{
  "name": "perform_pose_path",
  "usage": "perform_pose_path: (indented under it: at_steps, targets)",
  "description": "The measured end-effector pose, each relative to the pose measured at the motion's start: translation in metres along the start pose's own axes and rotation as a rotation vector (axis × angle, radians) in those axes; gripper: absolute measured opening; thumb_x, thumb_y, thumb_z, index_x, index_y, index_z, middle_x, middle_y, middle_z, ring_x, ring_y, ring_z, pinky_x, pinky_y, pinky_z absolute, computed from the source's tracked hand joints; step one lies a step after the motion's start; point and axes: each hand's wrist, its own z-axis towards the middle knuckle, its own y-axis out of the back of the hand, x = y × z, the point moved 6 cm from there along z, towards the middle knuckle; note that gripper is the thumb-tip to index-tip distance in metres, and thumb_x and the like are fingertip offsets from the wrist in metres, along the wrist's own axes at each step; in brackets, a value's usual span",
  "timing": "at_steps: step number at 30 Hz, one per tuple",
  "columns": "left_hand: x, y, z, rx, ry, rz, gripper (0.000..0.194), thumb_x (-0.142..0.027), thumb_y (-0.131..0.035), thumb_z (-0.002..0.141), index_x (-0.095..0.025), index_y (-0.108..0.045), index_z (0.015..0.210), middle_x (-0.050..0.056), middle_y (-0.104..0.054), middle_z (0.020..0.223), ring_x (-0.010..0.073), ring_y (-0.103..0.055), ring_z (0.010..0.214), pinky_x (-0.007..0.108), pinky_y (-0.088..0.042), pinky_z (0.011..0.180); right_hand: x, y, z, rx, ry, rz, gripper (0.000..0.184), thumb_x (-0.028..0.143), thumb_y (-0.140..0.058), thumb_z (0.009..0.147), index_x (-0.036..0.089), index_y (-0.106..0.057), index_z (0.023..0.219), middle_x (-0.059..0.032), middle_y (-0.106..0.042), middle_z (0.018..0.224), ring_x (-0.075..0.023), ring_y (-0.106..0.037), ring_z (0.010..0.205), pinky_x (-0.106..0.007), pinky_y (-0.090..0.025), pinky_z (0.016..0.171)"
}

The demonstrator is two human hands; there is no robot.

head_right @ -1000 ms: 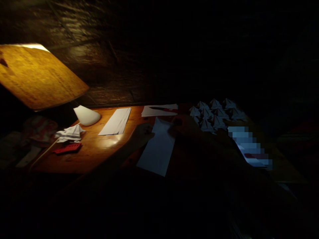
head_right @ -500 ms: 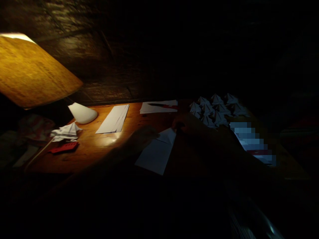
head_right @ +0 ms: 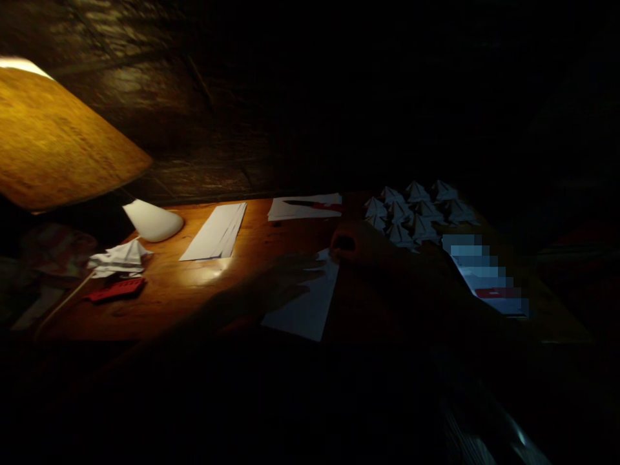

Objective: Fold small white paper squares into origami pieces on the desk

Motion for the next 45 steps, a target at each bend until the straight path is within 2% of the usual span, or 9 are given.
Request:
perform_pose_path:
  at_steps: [2, 4, 7, 12, 19, 27, 32, 40, 45]
  targets:
    - [-0.008, -0.003, -0.002, 0.002, 0.032, 0.047, 0.066, -0.048, -0.068, 0.094, -0.022, -0.049, 0.152, 0.013, -0.05, 0.158, 0.0312, -0.04, 0.152, 0.054, -0.032, 0.126, -0.003, -0.001, 0.0, -0.001, -0.005, 0.013, 0.011, 0.027, -0.073, 0.082, 0.02, -0.075, 0.091, -0.0076, -0.075, 0.102, -0.0238, -0.069, 0.096, -0.038, -0.051, 0.089]
    - [-0.014, -0.008, -0.005, 0.003, 0.048, 0.084, 0.082, -0.057, -0.069, 0.091, -0.017, -0.041, 0.156, 0.016, -0.042, 0.163, 0.0331, -0.029, 0.157, 0.054, -0.027, 0.128, -0.006, -0.002, 0.001, -0.001, -0.012, 0.023, 0.014, 0.024, -0.072, 0.081, 0.02, -0.075, 0.094, -0.0073, -0.075, 0.102, -0.0235, -0.069, 0.096, -0.037, -0.051, 0.088]
    - [-0.02, -0.017, -0.007, 0.031, 0.02, 0.107, 0.077, -0.053, -0.063, 0.096, -0.016, -0.037, 0.158, 0.016, -0.034, 0.167, 0.0312, -0.021, 0.16, 0.052, -0.022, 0.13, -0.011, -0.001, 0.001, -0.021, -0.047, 0.03, 0.022, 0.02, -0.07, 0.08, 0.02, -0.076, 0.102, -0.0061, -0.077, 0.103, -0.022, -0.07, 0.095, -0.035, -0.051, 0.087]
    - [-0.02, -0.019, -0.009, 0.046, -0.022, 0.095, 0.08, -0.045, -0.061, 0.097, -0.021, -0.024, 0.163, 0.014, -0.028, 0.17, 0.0301, -0.021, 0.16, 0.052, -0.021, 0.131, -0.012, -0.001, 0.001, -0.029, -0.091, 0.067, 0.021, 0.022, -0.068, 0.082, 0.02, -0.076, 0.101, -0.0046, -0.078, 0.103, -0.0208, -0.072, 0.094, -0.033, -0.052, 0.085]
    - [-0.021, -0.016, -0.009, 0.041, 0.021, 0.105, 0.078, -0.046, -0.061, 0.096, -0.019, -0.027, 0.161, 0.016, -0.029, 0.169, 0.0308, -0.021, 0.16, 0.055, -0.019, 0.131, -0.008, 0.001, 0.002, -0.053, -0.093, 0.049, 0.017, 0.02, -0.067, 0.083, 0.021, -0.077, 0.097, -0.0048, -0.078, 0.101, -0.021, -0.072, 0.093, -0.033, -0.052, 0.085]
    - [-0.02, -0.018, -0.01, 0.085, 0.001, 0.135, 0.078, -0.045, -0.056, 0.099, -0.02, -0.022, 0.164, 0.015, -0.022, 0.172, 0.0301, -0.016, 0.161, 0.053, -0.018, 0.131, -0.01, 0.001, 0.002, -0.058, -0.111, 0.062, 0.019, 0.017, -0.068, 0.082, 0.021, -0.077, 0.098, -0.0055, -0.079, 0.103, -0.0218, -0.072, 0.094, -0.035, -0.053, 0.087]
    - [-0.021, -0.016, -0.009, 0.082, -0.025, 0.103, 0.076, -0.042, -0.057, 0.098, -0.021, -0.024, 0.163, 0.014, -0.022, 0.172, 0.0305, -0.02, 0.16, 0.054, -0.019, 0.131, -0.012, -0.001, 0.001, -0.052, -0.126, 0.059, 0.018, 0.018, -0.068, 0.083, 0.021, -0.077, 0.098, -0.0046, -0.079, 0.103, -0.0212, -0.072, 0.095, -0.035, -0.054, 0.087]
    - [-0.018, -0.017, -0.008, 0.068, -0.024, 0.083, 0.08, -0.04, -0.062, 0.095, -0.022, -0.023, 0.162, 0.014, -0.026, 0.171, 0.0299, -0.02, 0.16, 0.053, -0.019, 0.131, -0.016, 0.003, 0.001, -0.088, -0.096, 0.0, 0.027, 0.008, -0.062, 0.082, 0.022, -0.078, 0.098, -0.0056, -0.079, 0.106, -0.0231, -0.072, 0.101, -0.039, -0.053, 0.094]
    - [-0.018, -0.018, -0.009, 0.082, -0.018, 0.088, 0.075, -0.042, -0.059, 0.097, -0.021, -0.025, 0.161, 0.013, -0.026, 0.171, 0.0288, -0.019, 0.16, 0.051, -0.016, 0.132, -0.007, 0.006, 0.005, -0.027, 0.058, -0.137, 0.033, 0.004, -0.059, 0.08, 0.022, -0.081, 0.096, -0.0073, -0.078, 0.102, -0.0248, -0.071, 0.1, -0.04, -0.053, 0.094]
